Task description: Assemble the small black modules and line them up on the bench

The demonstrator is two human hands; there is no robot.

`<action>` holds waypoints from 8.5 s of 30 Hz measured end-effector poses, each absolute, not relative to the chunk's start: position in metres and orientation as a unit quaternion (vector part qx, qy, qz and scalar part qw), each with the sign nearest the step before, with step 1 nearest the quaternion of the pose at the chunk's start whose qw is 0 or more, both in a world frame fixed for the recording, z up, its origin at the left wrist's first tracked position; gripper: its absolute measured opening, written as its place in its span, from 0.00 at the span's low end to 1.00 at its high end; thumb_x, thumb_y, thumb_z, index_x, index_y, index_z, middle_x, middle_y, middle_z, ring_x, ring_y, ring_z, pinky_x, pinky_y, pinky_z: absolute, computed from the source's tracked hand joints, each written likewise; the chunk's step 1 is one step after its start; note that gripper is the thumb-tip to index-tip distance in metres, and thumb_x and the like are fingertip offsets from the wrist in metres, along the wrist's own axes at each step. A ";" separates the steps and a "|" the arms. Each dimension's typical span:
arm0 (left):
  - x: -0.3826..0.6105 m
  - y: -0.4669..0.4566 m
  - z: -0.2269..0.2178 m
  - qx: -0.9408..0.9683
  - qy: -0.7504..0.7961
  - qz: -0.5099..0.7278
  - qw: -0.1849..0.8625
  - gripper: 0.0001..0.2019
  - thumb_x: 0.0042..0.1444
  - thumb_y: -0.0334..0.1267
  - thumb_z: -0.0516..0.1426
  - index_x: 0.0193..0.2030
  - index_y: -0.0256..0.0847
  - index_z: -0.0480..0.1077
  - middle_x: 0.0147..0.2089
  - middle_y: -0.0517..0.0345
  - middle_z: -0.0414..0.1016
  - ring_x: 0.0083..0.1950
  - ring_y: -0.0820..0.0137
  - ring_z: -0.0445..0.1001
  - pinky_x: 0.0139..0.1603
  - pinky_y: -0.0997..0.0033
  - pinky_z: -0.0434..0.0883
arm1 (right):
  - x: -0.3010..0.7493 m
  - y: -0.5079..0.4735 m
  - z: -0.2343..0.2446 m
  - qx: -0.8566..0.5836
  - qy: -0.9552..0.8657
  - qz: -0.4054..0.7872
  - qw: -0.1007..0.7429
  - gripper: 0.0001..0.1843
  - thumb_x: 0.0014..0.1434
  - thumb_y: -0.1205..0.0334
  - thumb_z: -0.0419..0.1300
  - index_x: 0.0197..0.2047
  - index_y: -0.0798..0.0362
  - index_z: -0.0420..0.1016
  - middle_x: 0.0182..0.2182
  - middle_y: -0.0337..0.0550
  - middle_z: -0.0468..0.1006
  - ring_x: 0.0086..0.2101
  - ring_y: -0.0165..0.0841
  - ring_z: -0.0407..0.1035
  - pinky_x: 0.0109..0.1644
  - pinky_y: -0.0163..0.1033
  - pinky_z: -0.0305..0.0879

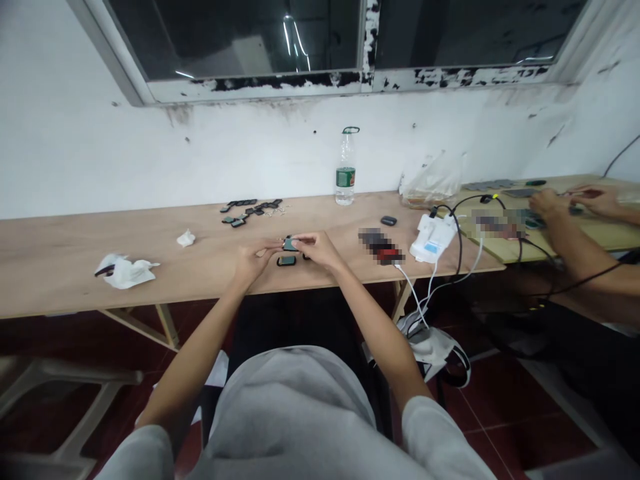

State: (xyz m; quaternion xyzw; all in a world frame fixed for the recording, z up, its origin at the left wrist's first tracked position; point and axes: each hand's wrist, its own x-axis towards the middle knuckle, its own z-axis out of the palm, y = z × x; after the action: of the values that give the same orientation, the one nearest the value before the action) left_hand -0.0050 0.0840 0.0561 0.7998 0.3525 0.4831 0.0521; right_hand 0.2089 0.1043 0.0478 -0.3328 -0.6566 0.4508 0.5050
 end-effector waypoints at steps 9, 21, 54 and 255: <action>-0.014 0.088 0.067 0.850 0.277 0.443 0.061 0.09 0.64 0.42 0.60 0.41 0.43 0.81 0.43 0.51 0.82 0.46 0.63 0.80 0.50 0.62 0.76 | 0.205 0.101 0.049 -0.330 -0.650 0.471 0.496 0.18 0.54 0.52 0.70 0.44 0.55 0.83 0.40 0.46 0.84 0.36 0.35 0.78 0.40 0.38 0.76; -0.013 0.092 0.061 0.854 0.327 0.398 0.076 0.13 0.64 0.41 0.59 0.51 0.41 0.78 0.48 0.49 0.79 0.42 0.66 0.79 0.44 0.66 0.76 | 0.205 0.099 0.052 -0.367 -0.698 0.366 0.495 0.14 0.58 0.57 0.65 0.43 0.56 0.82 0.36 0.47 0.83 0.34 0.35 0.77 0.41 0.39 0.74; -0.005 0.098 0.040 0.775 0.383 0.423 0.272 0.19 0.50 0.51 0.67 0.42 0.37 0.80 0.37 0.50 0.84 0.36 0.61 0.83 0.42 0.62 0.82 | 0.219 0.100 0.058 -0.371 -0.736 0.357 0.440 0.14 0.57 0.57 0.66 0.43 0.57 0.82 0.32 0.47 0.83 0.30 0.34 0.76 0.35 0.36 0.72; -0.001 0.059 0.086 0.850 0.390 0.353 -0.031 0.14 0.68 0.43 0.53 0.57 0.42 0.70 0.45 0.52 0.72 0.45 0.63 0.73 0.48 0.67 0.69 | 0.198 0.079 0.069 -0.295 -0.634 0.509 0.501 0.22 0.57 0.52 0.69 0.51 0.54 0.81 0.44 0.48 0.84 0.39 0.36 0.80 0.48 0.43 0.78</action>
State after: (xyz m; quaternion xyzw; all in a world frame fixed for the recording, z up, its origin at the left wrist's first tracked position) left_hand -0.0006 0.0586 0.0859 0.8502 0.3898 0.3526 -0.0306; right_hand 0.1981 0.0794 0.0690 -0.2954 -0.6343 0.5092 0.5012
